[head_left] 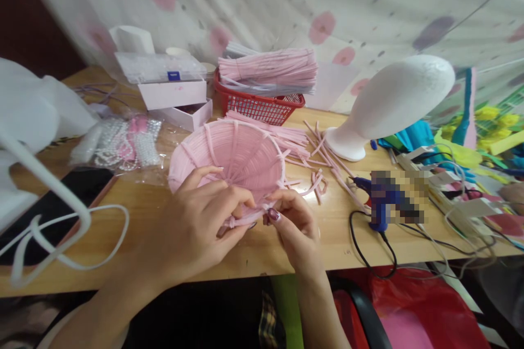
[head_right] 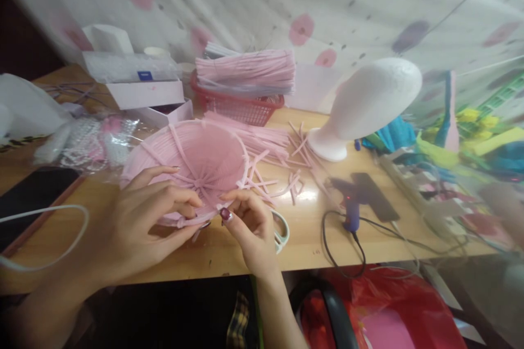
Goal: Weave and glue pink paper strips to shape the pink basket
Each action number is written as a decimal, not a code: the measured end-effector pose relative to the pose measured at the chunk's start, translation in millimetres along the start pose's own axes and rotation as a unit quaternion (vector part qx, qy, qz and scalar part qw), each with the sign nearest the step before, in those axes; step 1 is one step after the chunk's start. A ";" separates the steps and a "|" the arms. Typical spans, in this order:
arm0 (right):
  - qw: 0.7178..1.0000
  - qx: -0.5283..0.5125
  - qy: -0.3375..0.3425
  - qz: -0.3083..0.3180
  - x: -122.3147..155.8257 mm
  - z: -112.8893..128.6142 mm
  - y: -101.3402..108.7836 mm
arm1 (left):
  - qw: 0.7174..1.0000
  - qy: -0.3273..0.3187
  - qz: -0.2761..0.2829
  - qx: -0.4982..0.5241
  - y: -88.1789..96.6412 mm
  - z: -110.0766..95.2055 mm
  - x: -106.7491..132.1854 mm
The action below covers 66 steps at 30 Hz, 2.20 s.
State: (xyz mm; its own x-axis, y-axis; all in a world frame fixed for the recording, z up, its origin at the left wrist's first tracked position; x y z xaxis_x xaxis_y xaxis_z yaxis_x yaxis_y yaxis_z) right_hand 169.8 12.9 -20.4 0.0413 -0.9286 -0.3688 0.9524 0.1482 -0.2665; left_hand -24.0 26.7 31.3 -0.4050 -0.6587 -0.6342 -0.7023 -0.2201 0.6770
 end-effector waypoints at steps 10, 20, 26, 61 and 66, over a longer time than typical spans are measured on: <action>0.999 -0.005 0.029 -0.020 2.7 -10.4 -1.5 | 0.999 0.037 -0.003 0.019 0.7 1.7 -2.9; 0.996 0.050 0.072 -0.032 4.0 -15.0 -7.2 | 0.998 0.058 -0.014 0.022 3.3 6.1 -1.8; 0.996 0.037 0.071 -0.023 6.1 -15.5 -7.4 | 0.998 0.052 0.008 0.022 3.9 6.6 -1.3; 0.986 0.137 0.063 -0.066 27.8 -11.4 -3.1 | 0.999 0.029 -0.022 -0.033 11.9 10.3 -4.5; 0.988 0.084 0.078 -0.099 20.9 -6.3 -9.4 | 0.991 -0.013 -0.109 -0.077 23.6 -5.5 -6.1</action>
State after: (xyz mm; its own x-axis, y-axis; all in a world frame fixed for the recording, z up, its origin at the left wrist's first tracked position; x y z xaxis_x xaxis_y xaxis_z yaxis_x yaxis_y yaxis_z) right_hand 159.8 -5.8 -31.2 -0.1859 -0.8680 -0.4604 0.9744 -0.1025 -0.2001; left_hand -34.9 21.6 53.2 -0.2704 -0.5652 -0.7794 -0.6772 -0.4637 0.5712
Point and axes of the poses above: each hand's wrist, its own x-axis away from the middle knuckle, its own y-axis out of the back of the hand, z = x × y, the point moved 1 cm from there along -x, towards the middle knuckle, and after that the axes turned 7 degrees about y, right-handed, at the moved point
